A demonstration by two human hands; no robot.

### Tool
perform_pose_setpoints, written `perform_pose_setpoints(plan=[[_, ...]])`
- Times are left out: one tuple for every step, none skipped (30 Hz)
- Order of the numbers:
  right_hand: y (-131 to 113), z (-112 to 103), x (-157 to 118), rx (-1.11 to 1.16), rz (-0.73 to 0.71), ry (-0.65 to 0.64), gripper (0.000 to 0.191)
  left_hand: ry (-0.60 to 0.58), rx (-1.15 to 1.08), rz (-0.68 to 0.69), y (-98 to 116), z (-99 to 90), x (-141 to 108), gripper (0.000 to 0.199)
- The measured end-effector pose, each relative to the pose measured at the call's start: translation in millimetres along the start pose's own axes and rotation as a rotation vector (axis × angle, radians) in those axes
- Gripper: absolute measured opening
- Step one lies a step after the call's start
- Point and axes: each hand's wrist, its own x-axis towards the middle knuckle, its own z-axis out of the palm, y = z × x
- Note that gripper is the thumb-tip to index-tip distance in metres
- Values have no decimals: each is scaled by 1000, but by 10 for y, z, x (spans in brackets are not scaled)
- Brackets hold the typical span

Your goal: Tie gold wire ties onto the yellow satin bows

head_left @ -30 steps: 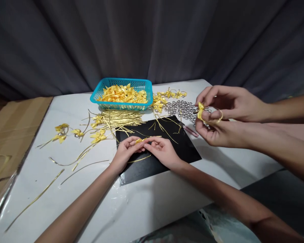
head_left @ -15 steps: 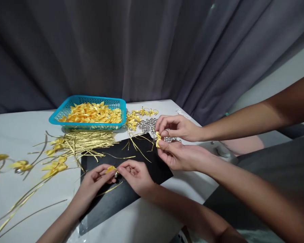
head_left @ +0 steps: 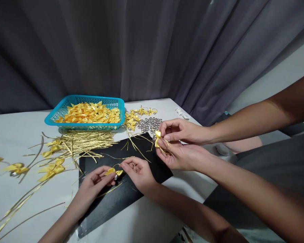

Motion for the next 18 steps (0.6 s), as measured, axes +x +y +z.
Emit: perform_pose_setpoints(plan=[[7,0,1,0,2,1,26,-2,3,0,-3,-4,1,29],[15,0,3,-1,6,2,27,-5,7,0,-5,-7,1,28],[23,-1,4,-3,8,2,28,-6,9,0,-3,-8,1,28],[28,-3,6,-5,10,1,29,-7,9,0,1,-7,0,27],[31,-5,7,-8,12,1,29,-7,7,-1,7,-5,-2,27],[32,-7,7,-11,13,1,29,-6,3,-5,14,-2,-4,27],[30,-9,8,-15,14,0,28,-4,-3,-9,19,1,-7,27],[28,-11,8,-18,14,-1,28,-3,-9,-14,23,4,-10,28],[27,-12,9,-21,15,-1,28,-2,-13,-17,23,5,-13,28],[27,-12,9,-24,16,-3,28,-4,-16,-20,22,6,-16,29],[29,-12,9,-25,17,-5,29,-6,-18,-21,19,6,-19,29],[33,-11,9,-26,19,-6,29,-8,-22,-22,17,5,-21,29],[38,-10,10,-26,20,-8,30,-10,-30,-26,17,5,-23,29],[43,-8,10,-26,21,-8,30,-11,-41,-30,20,5,-25,30],[49,-6,11,-26,22,-9,30,-9,-53,-34,25,6,-25,30],[53,-3,12,-25,23,-11,30,-7,-62,-38,32,8,-25,31],[56,-1,13,-24,25,-13,30,-3,-68,-41,40,11,-24,31],[58,1,14,-22,28,-15,30,-2,-69,-43,47,13,-23,31]])
